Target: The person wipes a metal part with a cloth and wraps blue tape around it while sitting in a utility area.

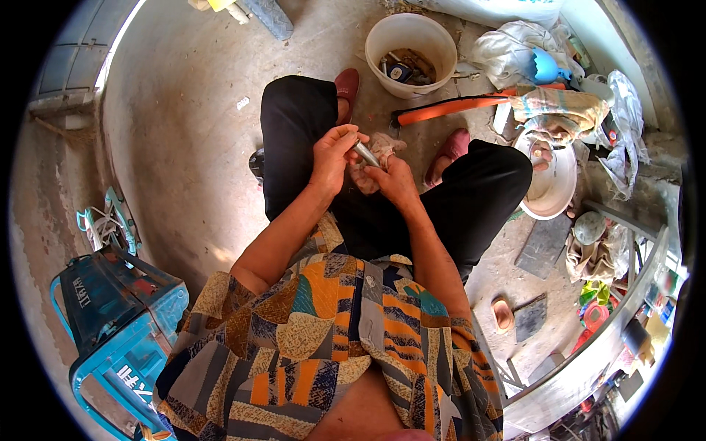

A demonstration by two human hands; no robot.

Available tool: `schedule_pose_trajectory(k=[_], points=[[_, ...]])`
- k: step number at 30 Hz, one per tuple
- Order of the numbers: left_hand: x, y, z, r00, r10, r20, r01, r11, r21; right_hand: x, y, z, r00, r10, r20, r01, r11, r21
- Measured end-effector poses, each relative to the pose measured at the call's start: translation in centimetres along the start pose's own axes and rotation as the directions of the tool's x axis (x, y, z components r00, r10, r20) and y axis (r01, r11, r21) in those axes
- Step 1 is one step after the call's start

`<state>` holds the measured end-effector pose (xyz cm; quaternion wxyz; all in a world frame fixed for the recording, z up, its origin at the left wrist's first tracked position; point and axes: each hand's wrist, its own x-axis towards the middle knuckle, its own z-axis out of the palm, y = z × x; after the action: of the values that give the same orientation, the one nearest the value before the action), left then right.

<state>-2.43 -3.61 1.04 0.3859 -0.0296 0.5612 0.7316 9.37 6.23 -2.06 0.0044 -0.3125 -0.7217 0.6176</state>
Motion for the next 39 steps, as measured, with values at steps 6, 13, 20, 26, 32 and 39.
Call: schedule_pose_trajectory(k=[6, 13, 20, 26, 32, 39], points=[[0.8, -1.7, -1.3, 0.992, -0.117, -0.053, 0.117, 0.993, 0.002, -0.8, -1.4, -0.5, 0.999, 0.002, -0.046, -0.008, 0.993, -0.118], [-0.1, -1.1, -0.1, 0.977, -0.100, 0.187, 0.079, 0.990, 0.117, 0.3, 1.9, 0.7, 0.998, -0.026, -0.062, 0.031, 0.996, 0.086], [-0.3, -1.4, 0.5, 0.984, -0.140, 0.106, 0.141, 0.990, 0.004, -0.2, 0.1, 0.1, 0.999, 0.010, -0.048, -0.001, 0.983, 0.184], [-0.3, -2.0, -0.2, 0.991, -0.060, 0.121, 0.031, 0.972, 0.231, -0.3, 0.3, 0.2, 0.997, -0.022, -0.080, 0.020, 1.000, -0.021], [-0.3, -0.5, 0.1, 1.000, 0.018, 0.016, -0.020, 0.992, 0.124, -0.5, -1.1, -0.4, 1.000, 0.021, -0.006, -0.021, 1.000, -0.021], [0.4, -0.3, -0.5, 1.000, -0.017, 0.014, 0.017, 1.000, -0.015, -0.8, -1.2, -0.2, 1.000, 0.002, -0.029, -0.004, 0.997, -0.072]])
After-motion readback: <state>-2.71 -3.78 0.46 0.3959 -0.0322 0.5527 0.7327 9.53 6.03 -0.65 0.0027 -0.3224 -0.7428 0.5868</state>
